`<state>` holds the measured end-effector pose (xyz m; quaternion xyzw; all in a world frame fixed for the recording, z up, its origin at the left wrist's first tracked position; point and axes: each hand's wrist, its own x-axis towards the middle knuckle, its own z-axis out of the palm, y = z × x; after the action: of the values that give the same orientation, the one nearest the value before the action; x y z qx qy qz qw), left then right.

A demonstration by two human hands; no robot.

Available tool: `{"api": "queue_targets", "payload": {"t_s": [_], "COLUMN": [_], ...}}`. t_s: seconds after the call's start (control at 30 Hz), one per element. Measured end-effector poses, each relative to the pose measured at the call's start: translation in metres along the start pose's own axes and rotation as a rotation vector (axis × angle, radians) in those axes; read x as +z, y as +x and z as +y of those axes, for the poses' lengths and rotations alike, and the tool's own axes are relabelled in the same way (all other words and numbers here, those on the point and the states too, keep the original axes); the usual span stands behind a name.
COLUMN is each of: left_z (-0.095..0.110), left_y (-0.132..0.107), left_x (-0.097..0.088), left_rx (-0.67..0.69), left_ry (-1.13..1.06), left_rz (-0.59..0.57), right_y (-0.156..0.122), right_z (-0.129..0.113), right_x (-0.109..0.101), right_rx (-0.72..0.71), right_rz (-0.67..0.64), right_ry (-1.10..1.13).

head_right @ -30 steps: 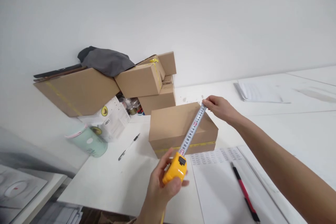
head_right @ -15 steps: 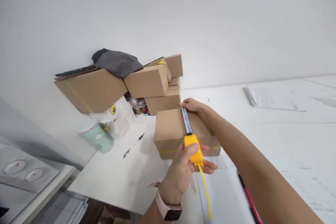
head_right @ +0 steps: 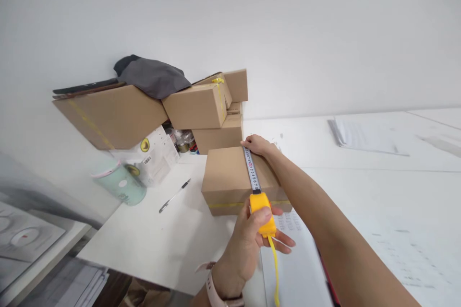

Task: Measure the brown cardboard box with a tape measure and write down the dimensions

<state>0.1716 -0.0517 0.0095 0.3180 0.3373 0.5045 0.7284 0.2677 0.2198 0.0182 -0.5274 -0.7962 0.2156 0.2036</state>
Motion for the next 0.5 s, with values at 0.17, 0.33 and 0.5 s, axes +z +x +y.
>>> {"api": "queue_targets", "payload": {"t_s": [0.17,0.33,0.5], "left_z": [0.000,0.004,0.010], "left_y": [0.004,-0.007,-0.044], "left_x": [0.000,-0.006,-0.048], "left_rx": [-0.007,0.050,0.356], "left_ry": [0.003,0.066,0.312], "left_rz": [-0.004,-0.018,0.201], "right_y": [-0.001,-0.014,-0.061], "right_z": [-0.002,-0.013,0.010], "right_x": [0.001,-0.013,-0.046], "right_rx": [0.013,0.034,0.116], "right_rz": [-0.014,0.013,0.296], "right_ry": [0.046,0.200,0.518]}}
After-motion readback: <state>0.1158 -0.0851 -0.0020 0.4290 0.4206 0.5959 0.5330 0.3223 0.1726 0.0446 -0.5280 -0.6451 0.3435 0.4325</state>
